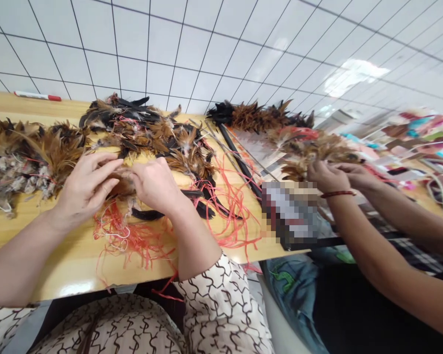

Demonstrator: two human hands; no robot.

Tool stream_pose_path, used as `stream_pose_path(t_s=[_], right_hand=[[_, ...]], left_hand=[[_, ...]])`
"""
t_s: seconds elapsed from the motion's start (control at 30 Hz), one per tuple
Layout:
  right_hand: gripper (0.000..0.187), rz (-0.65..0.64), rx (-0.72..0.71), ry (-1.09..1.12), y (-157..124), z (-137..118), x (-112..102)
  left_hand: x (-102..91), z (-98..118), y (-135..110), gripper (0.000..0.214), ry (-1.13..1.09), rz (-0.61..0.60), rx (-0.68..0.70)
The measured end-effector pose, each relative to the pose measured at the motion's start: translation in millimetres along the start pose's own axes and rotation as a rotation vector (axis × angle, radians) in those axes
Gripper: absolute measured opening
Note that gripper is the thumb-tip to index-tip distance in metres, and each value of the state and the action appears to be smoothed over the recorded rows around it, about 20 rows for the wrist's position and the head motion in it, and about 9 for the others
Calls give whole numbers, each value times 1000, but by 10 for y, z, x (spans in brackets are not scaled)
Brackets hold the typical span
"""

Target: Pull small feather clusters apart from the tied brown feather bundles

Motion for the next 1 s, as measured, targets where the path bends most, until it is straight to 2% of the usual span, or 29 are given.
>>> stream_pose_path(t_s=[0.07, 0.13, 0.33, 0.4, 0.47, 0.57, 0.67, 0.73, 0.83, 1.0], right_hand=[[26, -16, -59, 53, -12, -56, 26], [26, -4, -104, 117, -20, -89, 29], [23, 42, -100, 304, -20, -101, 8], [23, 45, -64, 446, -8, -75, 18], [30, 71, 13, 639, 15, 10, 39], [44, 203, 191, 945, 43, 239, 90], [38, 263, 294, 1121, 60, 343, 204], [35, 186, 288, 1195, 75, 259, 307], [37, 36, 249, 1353, 63, 35, 418], [37, 80, 259, 1404, 30, -65, 400]], left_hand=[[75, 34, -21, 31, 55, -47, 83], [142, 30, -43, 31, 75, -93, 98], [178, -31, -46, 28, 18, -130, -57], [139, -80, -32, 25, -56, -95, -151], [93, -200, -35, 23, -188, -33, -314], [86, -439, -102, 25, -508, 82, -630], [173, -540, -164, 24, -849, 161, -849], [257, -514, -179, 22, -994, 146, -924], [351, -442, -202, 20, -1074, 94, -981], [368, -400, -220, 21, -1002, 30, -963]])
Point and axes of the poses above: each hand's wrist, its own y-axis towards the middle knuckle, its own x-axis out of the palm, z = x × y, the point moved 8 cm from there along y, towards the middle knuckle, and after that the axes turned 2 degrees about x, right-handed, at the moved point
